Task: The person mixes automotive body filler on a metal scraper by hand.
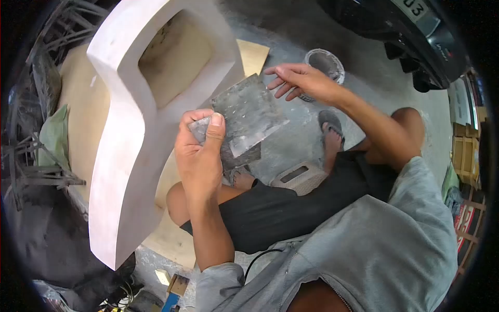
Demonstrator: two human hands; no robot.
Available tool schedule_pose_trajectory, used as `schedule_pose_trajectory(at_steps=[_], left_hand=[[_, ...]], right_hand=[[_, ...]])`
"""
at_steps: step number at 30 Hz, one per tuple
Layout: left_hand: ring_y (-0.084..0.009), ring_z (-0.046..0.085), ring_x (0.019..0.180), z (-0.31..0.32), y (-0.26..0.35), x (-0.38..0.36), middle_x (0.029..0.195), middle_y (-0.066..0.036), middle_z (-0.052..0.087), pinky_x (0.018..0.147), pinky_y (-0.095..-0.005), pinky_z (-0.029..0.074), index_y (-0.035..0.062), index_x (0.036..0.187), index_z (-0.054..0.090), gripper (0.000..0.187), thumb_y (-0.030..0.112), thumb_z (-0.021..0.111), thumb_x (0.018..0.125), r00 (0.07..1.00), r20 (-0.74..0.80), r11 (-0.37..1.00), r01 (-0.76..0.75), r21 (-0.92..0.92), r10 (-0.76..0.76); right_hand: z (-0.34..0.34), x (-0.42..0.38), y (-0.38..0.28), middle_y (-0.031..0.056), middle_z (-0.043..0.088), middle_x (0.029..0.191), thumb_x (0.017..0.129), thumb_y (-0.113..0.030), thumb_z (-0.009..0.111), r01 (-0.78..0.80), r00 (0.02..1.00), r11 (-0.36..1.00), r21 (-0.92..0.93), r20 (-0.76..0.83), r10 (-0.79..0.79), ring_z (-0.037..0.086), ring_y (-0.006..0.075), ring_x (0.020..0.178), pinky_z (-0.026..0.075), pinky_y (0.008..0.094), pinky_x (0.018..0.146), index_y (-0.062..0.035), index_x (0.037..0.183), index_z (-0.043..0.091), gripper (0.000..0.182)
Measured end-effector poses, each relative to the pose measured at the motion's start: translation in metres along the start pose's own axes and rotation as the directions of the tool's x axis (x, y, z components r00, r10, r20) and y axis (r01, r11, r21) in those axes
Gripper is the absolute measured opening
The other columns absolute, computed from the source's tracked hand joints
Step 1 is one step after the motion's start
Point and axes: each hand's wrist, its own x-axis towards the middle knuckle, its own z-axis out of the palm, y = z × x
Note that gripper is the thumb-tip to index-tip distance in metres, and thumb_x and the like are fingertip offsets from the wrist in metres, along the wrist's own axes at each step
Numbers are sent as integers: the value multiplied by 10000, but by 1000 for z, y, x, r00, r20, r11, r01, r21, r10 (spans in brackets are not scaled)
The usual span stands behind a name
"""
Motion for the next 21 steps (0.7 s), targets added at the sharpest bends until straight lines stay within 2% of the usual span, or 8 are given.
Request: schedule_pose_trajectory(at_steps=[5,8,9,11,13,15,19,21], left_hand=[[-63,503,811,21,-17,6,871,26,575,724,-226,425,57,999,579,170,204,664,997,994,111,974,-5,228,-21],[-75,549,865,18,-38,5,930,8,609,814,-234,458,60,1006,592,117,158,655,998,993,122,981,-18,193,-6],[-75,549,865,17,-37,5,930,8,609,814,-234,458,60,1006,592,117,158,655,998,995,97,976,-8,218,-13],[-71,516,819,14,-31,11,875,25,570,754,-238,449,62,974,560,144,174,643,1008,980,-190,991,-39,125,62],[-79,540,848,0,-22,14,904,15,600,810,-261,472,66,991,579,101,134,652,996,934,-357,999,6,40,9],[-101,575,875,-25,-28,17,933,-5,631,849,-278,489,68,1011,595,101,121,674,978,891,-447,989,-130,-70,86],[-126,603,913,-30,-25,8,971,-35,651,874,-293,501,65,1023,608,148,111,720,939,886,-460,993,-99,-62,60],[-135,607,916,-13,-23,2,979,-39,653,878,-304,504,68,1026,611,153,90,726,927,881,-473,995,-57,-85,10]], right_hand=[[8,-39,-13,112,683,1068,976,-433,645,129,980,985,-117,168,-109,645,191,930,539,348,805,-18,1211,634,477],[11,-25,12,55,672,846,925,-319,733,394,910,906,-152,200,-363,620,121,821,534,319,730,-17,1106,676,356],[4,-26,6,55,672,846,925,-319,733,400,903,908,-123,222,-368,620,121,821,534,319,730,-17,1106,676,356],[-26,-22,-7,59,680,977,917,-289,745,84,995,953,-291,-29,-97,629,129,930,539,313,785,-7,1084,679,333],[-59,0,7,91,687,1018,900,-292,758,149,962,986,-75,-219,-162,656,146,890,538,321,798,-11,1101,656,360],[-63,12,3,113,683,1057,911,-282,741,273,923,928,251,-342,-179,669,165,882,544,304,760,2,1199,609,426],[-55,24,-4,135,677,1108,923,-290,727,246,949,944,219,-252,-189,674,169,946,546,320,803,29,1292,546,520],[-28,17,5,148,678,1185,949,-184,655,203,963,978,53,-189,-190,683,216,993,555,367,878,13,1289,582,400]])
